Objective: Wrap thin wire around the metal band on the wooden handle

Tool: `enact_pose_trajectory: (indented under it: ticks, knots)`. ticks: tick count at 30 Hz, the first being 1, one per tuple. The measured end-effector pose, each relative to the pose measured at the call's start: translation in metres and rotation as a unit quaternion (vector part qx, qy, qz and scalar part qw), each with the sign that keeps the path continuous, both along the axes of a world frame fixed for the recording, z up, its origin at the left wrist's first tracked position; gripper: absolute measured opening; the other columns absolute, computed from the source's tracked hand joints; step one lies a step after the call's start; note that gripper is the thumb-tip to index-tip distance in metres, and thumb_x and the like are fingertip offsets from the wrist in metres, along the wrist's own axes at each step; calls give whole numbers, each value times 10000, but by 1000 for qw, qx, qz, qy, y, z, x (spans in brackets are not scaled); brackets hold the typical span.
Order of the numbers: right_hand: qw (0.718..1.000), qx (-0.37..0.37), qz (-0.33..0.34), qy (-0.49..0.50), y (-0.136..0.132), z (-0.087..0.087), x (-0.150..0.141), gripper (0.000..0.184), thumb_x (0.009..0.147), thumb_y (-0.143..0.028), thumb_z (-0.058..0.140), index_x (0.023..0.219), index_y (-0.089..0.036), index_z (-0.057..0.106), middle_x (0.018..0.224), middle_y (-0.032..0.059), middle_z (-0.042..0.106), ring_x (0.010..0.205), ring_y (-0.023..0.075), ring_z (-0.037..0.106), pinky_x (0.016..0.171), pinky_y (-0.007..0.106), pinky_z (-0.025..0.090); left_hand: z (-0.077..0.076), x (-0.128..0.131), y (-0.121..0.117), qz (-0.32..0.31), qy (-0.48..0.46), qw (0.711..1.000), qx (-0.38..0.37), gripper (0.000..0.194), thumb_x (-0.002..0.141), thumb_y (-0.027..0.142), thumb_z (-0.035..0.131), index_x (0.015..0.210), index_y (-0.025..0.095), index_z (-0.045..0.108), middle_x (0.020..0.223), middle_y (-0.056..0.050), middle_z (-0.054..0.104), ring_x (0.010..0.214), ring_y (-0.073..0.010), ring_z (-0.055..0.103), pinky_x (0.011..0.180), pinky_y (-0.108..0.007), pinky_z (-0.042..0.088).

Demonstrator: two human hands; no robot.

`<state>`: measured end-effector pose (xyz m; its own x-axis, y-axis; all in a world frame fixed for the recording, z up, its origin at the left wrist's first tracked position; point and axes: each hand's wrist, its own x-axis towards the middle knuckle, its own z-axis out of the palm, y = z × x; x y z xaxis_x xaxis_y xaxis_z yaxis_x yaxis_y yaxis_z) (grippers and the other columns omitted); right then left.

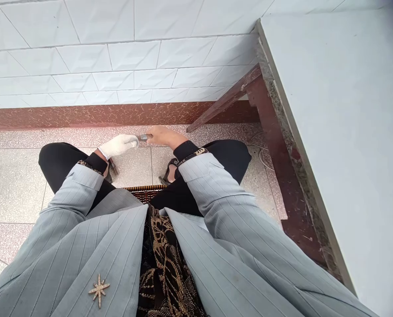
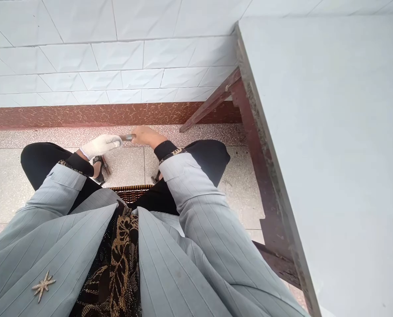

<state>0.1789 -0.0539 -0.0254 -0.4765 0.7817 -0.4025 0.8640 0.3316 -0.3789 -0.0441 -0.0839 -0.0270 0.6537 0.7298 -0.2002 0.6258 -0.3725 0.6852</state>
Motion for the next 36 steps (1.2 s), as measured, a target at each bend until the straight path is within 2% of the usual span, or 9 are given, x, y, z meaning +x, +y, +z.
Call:
enact_pose_trajectory:
  ticks: [4,8,13,16,19,22,25,30,36]
  knots:
    - [977,-157,140,41,-5,2,-1,258,874,-203,670,1099,-156,786,776,26,697,697,131,589,651,253,397,1,-7,7,9,18,1000,17,292,910,353,437,877,153,647,807,-23,625,779,-162,554,791,-305,425]
    - [934,-245,147,214,-3,17,11,342,836,-244,711,1166,-171,764,717,-23,673,616,100,560,628,235,420,-5,-13,13,32,-43,999,-6,287,899,399,489,887,154,635,808,-21,610,753,-154,543,752,-293,432]
    - [888,-125,-61,439,2,33,25,210,885,-299,705,1012,-131,710,746,3,660,610,93,535,608,225,456,-9,-9,9,93,-97,988,-72,280,931,410,478,887,159,594,678,27,478,569,-98,396,592,-255,348]
    - [858,-81,-193,468,7,26,26,202,941,-334,674,934,-134,645,717,20,622,581,92,503,572,220,458,-5,-3,2,64,-85,991,-81,251,929,365,472,868,156,597,673,29,475,566,-92,379,593,-252,336]
    - [878,-59,-260,398,14,13,24,151,932,-281,679,950,-134,645,712,25,604,577,106,496,561,238,443,-4,1,-1,22,-81,993,-85,275,927,384,475,879,155,620,696,20,507,595,-98,401,610,-250,347]
    - [930,-12,-248,270,18,5,22,131,905,-229,670,976,-122,695,730,30,604,622,132,516,611,276,431,-7,1,0,-1,-79,995,-69,307,933,416,479,894,154,634,736,8,543,640,-108,445,643,-249,369]
    - [969,38,-187,154,16,5,19,178,887,-229,672,1007,-120,745,810,56,641,740,171,567,701,305,419,-11,-3,1,-14,-76,995,-60,327,935,434,473,900,155,641,775,-2,582,678,-116,481,688,-254,393]
    - [993,43,-96,54,8,1,9,229,865,-249,696,1053,-146,777,923,98,691,825,200,599,705,300,392,-6,-6,2,-21,-64,997,-42,334,922,439,479,886,153,649,806,-13,608,746,-135,528,751,-272,413]
    - [991,-92,95,35,-2,-5,3,121,829,-219,706,910,-175,785,697,22,646,644,136,533,593,272,345,-3,-11,10,-1,-39,999,-8,309,915,388,459,865,149,649,801,-15,621,735,-133,537,749,-279,419]
